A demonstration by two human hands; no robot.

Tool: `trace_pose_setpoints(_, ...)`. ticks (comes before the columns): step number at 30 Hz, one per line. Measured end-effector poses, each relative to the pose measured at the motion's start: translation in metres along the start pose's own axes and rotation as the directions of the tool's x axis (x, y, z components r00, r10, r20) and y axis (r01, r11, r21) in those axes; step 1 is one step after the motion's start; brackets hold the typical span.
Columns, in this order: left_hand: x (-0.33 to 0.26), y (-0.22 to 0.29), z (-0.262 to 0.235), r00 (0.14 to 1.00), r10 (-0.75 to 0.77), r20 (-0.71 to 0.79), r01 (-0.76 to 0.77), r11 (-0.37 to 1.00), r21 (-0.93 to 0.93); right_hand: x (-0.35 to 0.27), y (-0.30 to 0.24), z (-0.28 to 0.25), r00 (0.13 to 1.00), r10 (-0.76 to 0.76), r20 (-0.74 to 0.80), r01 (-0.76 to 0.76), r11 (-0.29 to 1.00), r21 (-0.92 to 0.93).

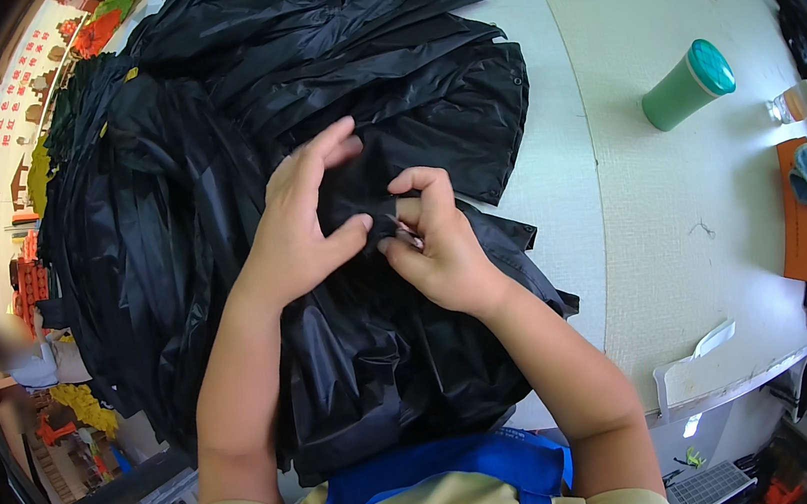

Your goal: The person uses small scissors to trim loose threads and edges from a large pile of black fabric pieces on a table. The person repeatedly picks up fabric sections, snips edges, and places them back on the pile.

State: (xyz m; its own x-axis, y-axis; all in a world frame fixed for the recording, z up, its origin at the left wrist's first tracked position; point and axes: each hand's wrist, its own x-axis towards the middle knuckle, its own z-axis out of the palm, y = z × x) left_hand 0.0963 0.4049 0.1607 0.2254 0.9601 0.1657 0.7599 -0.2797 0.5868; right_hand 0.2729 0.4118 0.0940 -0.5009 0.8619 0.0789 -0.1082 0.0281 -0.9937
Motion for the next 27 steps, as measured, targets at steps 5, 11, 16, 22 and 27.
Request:
trace_pose_setpoints(5, -0.011, -0.008, -0.005, 0.961, -0.254, -0.110, 0.217, 0.938, -0.272, -0.004, 0.009, 0.002, 0.985, 0.173, -0.015, -0.144, 0.861, 0.489)
trace_pose_setpoints(11, -0.011, 0.003, -0.005, 0.985, -0.152, -0.083, 0.116, 0.935, -0.335, 0.000, 0.005, -0.002, 0.985, 0.170, 0.026, -0.167, 0.916, 0.366)
trace_pose_setpoints(16, -0.007, -0.013, -0.019, 0.992, -0.117, 0.055, 0.123, 0.983, -0.136, 0.006, 0.001, -0.008, 0.971, 0.237, 0.039, -0.228, 0.857, 0.463)
trace_pose_setpoints(22, -0.004, -0.016, -0.015, 0.938, -0.337, 0.087, 0.347, 0.890, -0.295, 0.017, 0.001, -0.014, 0.908, 0.397, 0.136, -0.371, 0.609, 0.701)
trace_pose_setpoints(27, 0.000, -0.014, -0.011, 0.917, -0.399, 0.009, 0.395, 0.901, -0.179, 0.015, 0.008, -0.013, 0.863, 0.456, 0.215, -0.447, 0.493, 0.746)
